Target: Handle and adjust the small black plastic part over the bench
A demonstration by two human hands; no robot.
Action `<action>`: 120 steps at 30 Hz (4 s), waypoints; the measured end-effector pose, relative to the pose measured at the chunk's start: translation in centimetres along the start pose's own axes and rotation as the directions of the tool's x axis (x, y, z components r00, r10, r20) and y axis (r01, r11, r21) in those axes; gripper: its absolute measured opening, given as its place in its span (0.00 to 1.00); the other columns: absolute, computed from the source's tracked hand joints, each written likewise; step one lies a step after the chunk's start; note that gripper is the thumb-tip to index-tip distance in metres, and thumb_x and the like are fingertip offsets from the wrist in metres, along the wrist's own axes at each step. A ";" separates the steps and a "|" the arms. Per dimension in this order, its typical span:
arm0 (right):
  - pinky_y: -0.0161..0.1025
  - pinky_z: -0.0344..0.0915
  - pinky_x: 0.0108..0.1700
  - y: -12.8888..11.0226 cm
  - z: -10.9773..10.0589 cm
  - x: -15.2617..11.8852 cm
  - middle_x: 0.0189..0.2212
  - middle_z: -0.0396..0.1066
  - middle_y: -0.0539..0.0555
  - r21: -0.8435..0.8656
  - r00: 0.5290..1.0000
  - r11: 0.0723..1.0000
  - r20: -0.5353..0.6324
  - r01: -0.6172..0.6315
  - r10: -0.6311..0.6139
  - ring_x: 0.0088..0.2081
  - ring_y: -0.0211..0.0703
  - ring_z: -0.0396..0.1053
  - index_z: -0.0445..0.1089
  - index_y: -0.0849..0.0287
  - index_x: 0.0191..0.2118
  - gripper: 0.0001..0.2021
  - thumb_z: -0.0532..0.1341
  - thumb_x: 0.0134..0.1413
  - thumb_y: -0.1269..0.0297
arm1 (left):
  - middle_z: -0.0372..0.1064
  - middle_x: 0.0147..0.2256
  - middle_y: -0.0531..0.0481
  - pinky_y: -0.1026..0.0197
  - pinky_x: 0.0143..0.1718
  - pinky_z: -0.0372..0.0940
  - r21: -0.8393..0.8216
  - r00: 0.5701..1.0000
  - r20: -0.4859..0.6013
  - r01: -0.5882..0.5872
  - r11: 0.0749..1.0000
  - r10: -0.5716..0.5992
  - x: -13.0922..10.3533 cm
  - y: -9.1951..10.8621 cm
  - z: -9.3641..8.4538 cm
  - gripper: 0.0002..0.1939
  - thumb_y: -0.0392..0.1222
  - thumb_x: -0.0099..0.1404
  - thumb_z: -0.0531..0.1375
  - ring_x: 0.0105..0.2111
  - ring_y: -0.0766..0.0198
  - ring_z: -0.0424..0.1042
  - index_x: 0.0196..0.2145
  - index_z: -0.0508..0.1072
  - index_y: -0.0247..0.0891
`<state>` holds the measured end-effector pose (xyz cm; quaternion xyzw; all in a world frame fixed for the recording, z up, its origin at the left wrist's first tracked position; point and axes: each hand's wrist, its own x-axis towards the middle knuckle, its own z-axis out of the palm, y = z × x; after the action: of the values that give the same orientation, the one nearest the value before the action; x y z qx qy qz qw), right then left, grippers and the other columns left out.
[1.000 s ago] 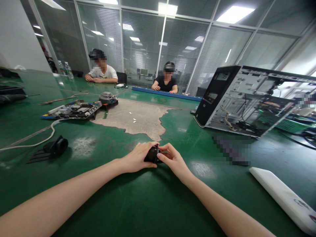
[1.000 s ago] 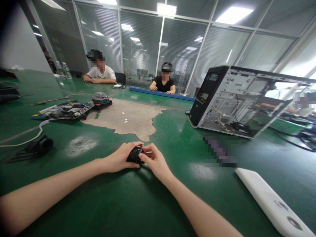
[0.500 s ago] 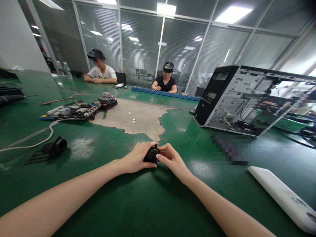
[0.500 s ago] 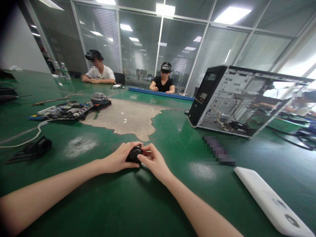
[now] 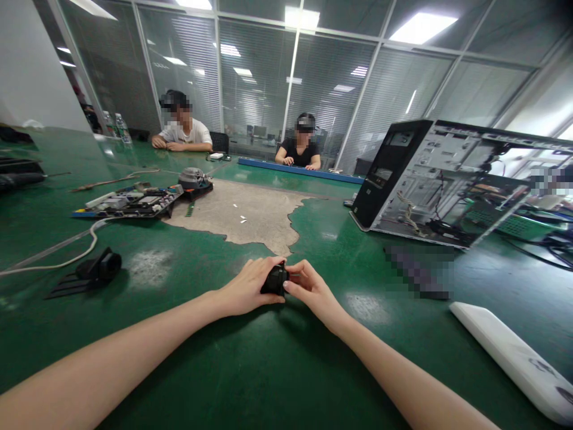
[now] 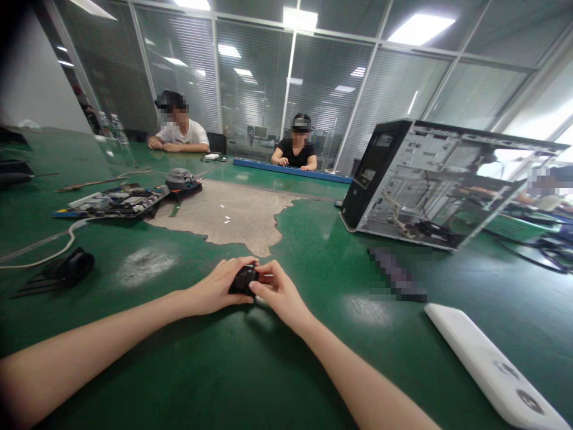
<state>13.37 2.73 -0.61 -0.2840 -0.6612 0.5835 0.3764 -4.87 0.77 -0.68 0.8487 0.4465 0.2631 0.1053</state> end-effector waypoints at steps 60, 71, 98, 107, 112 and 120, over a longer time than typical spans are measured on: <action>0.41 0.61 0.43 0.0 0.1 0.3 0.36 0.64 0.50 -0.074 0.997 0.997 -0.073 -0.025 0.020 0.39 0.40 0.65 0.60 0.56 0.37 0.13 0.61 0.46 0.58 | 0.60 0.49 0.46 0.53 0.46 0.54 -0.005 1.000 -0.008 -0.014 1.000 0.014 0.0 -0.1 0.1 0.35 0.52 0.55 0.60 0.47 0.54 0.61 0.55 0.48 0.43; 0.38 0.62 0.40 -0.1 0.0 0.2 0.33 0.65 0.48 -0.038 0.999 0.999 -0.048 -0.012 0.010 0.37 0.38 0.65 0.60 0.55 0.33 0.09 0.61 0.47 0.61 | 0.59 0.49 0.45 0.51 0.45 0.54 -0.004 1.000 -0.001 -0.007 1.000 0.007 -0.1 0.0 0.0 0.35 0.51 0.55 0.60 0.47 0.53 0.61 0.55 0.47 0.44; 0.40 0.62 0.42 -0.1 -0.1 0.2 0.34 0.66 0.49 -0.052 1.000 0.998 -0.005 -0.025 0.025 0.39 0.39 0.65 0.61 0.55 0.35 0.13 0.62 0.44 0.59 | 0.60 0.48 0.45 0.52 0.45 0.55 -0.009 1.000 -0.007 -0.008 1.000 0.008 0.0 -0.1 0.0 0.35 0.50 0.55 0.61 0.46 0.53 0.61 0.54 0.48 0.44; 0.40 0.62 0.41 -0.1 0.1 0.3 0.35 0.65 0.49 -0.068 0.997 0.997 -0.073 -0.030 0.025 0.37 0.38 0.65 0.61 0.55 0.36 0.11 0.61 0.46 0.59 | 0.59 0.49 0.46 0.52 0.45 0.55 0.012 1.000 -0.008 -0.015 1.000 0.015 0.0 -0.1 0.0 0.35 0.50 0.54 0.62 0.46 0.53 0.61 0.54 0.48 0.44; 0.41 0.62 0.42 0.0 -0.1 0.2 0.36 0.65 0.50 -0.043 0.999 0.998 -0.022 -0.044 0.043 0.39 0.40 0.66 0.60 0.55 0.36 0.13 0.62 0.45 0.61 | 0.60 0.48 0.46 0.52 0.44 0.55 0.011 1.000 0.001 -0.006 1.000 0.006 0.0 0.1 -0.1 0.34 0.49 0.55 0.61 0.46 0.53 0.61 0.54 0.48 0.44; 0.40 0.62 0.41 -0.2 0.0 0.1 0.34 0.65 0.49 -0.004 0.999 1.000 -0.025 -0.027 0.027 0.37 0.39 0.66 0.59 0.56 0.34 0.13 0.62 0.45 0.58 | 0.60 0.48 0.46 0.53 0.44 0.54 0.025 1.000 -0.008 -0.003 1.000 0.004 0.0 0.1 0.0 0.35 0.49 0.54 0.62 0.45 0.53 0.61 0.53 0.48 0.43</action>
<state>13.33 2.77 -0.44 -0.3007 -0.6538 0.5836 0.3763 -4.78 0.76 -0.67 0.8497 0.4488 0.2610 0.0923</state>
